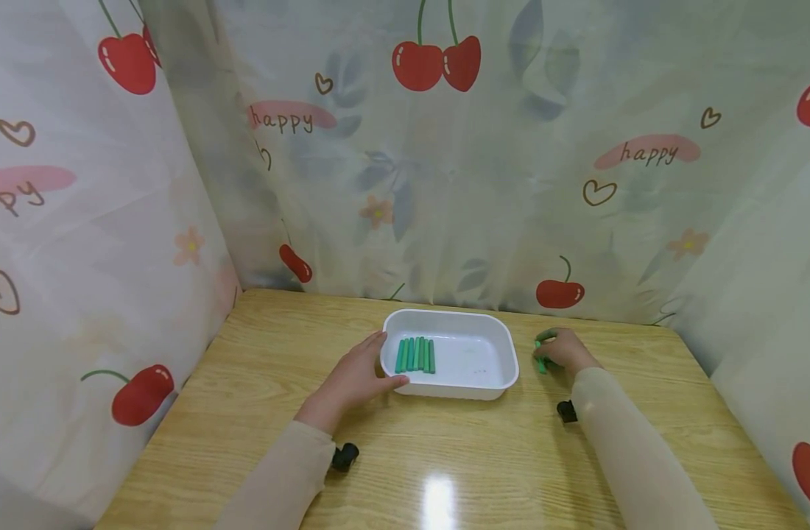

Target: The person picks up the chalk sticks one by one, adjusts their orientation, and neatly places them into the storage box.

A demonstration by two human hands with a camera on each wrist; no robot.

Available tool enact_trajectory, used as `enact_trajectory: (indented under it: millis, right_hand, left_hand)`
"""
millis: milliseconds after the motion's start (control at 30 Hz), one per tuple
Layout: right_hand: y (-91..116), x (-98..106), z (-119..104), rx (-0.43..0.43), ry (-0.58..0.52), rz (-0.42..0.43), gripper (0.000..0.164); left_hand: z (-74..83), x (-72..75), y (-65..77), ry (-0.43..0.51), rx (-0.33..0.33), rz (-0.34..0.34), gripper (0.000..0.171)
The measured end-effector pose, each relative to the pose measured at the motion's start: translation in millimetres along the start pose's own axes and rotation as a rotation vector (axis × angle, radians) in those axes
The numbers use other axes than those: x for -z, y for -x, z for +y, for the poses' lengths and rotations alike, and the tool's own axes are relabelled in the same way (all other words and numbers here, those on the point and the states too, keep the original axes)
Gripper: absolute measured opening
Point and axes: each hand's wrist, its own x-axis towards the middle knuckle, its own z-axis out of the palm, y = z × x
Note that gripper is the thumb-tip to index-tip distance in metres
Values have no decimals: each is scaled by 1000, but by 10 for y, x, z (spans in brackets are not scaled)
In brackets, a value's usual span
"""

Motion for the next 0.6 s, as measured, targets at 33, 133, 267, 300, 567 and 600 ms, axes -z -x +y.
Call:
enact_trajectory:
  millis: [33, 133, 267, 300, 567, 600]
  right_hand:
    - [3, 0, -2, 5, 10, -5, 50]
    - [10, 12, 1, 23, 58, -17, 48]
    - [-5, 14, 25, 22, 64, -32, 47]
    - [-10, 10, 32, 17, 53, -36, 47]
    - [83, 29, 35, 26, 30, -34, 48]
    - [109, 32, 25, 28, 16, -38, 48]
  left_hand:
    - [-2, 0, 0, 0, -1, 0, 110]
    - [-10, -4, -4, -7, -6, 2, 110]
    - [-23, -10, -11, -21, -13, 7, 109]
    - [-25, -11, -11, -25, -12, 8, 109]
    - [-20, -6, -2, -12, -10, 5, 109]
    - [-22, -6, -3, -13, -11, 6, 109]
